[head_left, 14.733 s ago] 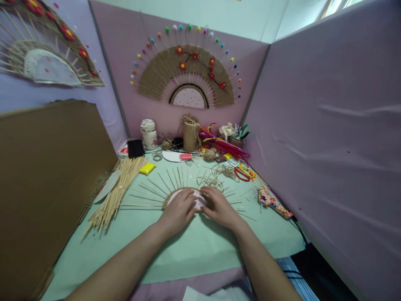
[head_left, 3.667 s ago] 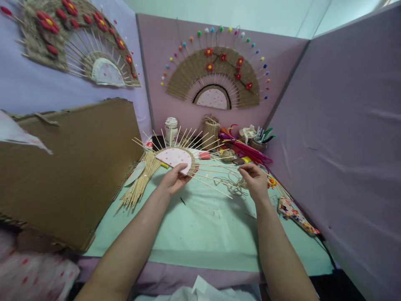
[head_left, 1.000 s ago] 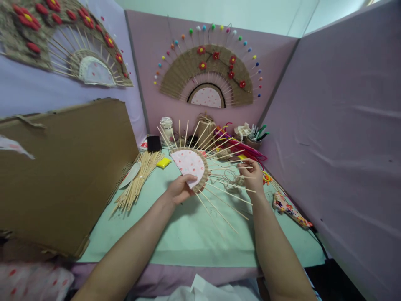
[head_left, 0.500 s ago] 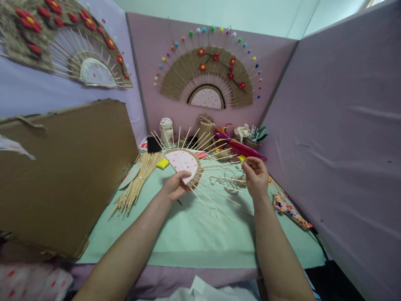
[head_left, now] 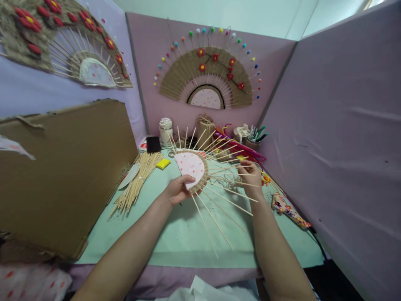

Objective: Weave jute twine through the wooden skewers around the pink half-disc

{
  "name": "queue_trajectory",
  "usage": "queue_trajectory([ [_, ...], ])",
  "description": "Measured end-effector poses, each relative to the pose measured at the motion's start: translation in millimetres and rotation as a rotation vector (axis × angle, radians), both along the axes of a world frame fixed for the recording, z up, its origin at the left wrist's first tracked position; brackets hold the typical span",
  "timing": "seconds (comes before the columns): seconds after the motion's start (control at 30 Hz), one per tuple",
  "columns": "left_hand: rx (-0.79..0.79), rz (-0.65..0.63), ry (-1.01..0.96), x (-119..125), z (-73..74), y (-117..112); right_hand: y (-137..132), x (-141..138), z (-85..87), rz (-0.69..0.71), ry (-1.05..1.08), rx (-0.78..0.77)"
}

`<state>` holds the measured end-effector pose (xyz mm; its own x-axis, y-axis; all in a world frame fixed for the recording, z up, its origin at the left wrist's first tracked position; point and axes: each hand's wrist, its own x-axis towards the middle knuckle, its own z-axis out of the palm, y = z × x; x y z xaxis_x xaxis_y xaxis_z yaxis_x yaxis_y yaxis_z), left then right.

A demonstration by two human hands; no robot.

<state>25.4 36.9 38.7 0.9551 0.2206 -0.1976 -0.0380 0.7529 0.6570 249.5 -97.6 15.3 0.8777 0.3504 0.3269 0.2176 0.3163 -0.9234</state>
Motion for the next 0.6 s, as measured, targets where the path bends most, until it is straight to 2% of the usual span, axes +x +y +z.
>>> queue_trajectory([
  [0.17, -0.016, -0.187, -0.070, 4, -11.0, -17, 8, -3, -6.4, -0.018, -0.028, -0.043],
  [0.3, 0.019, -0.266, -0.093, 7, -17.8, -31, 13, -6, -9.5, -0.035, -0.055, -0.019],
  [0.4, 0.009, -0.260, -0.100, 10, -18.6, -36, 14, -7, -9.1, -0.061, -0.072, -0.007],
  [0.53, -0.013, -0.190, -0.151, 12, -17.5, -39, 12, -8, -6.6, -0.118, -0.045, 0.003],
  [0.6, -0.018, -0.209, -0.147, 13, -17.7, -39, 11, -8, -6.1, -0.113, -0.050, 0.005],
])
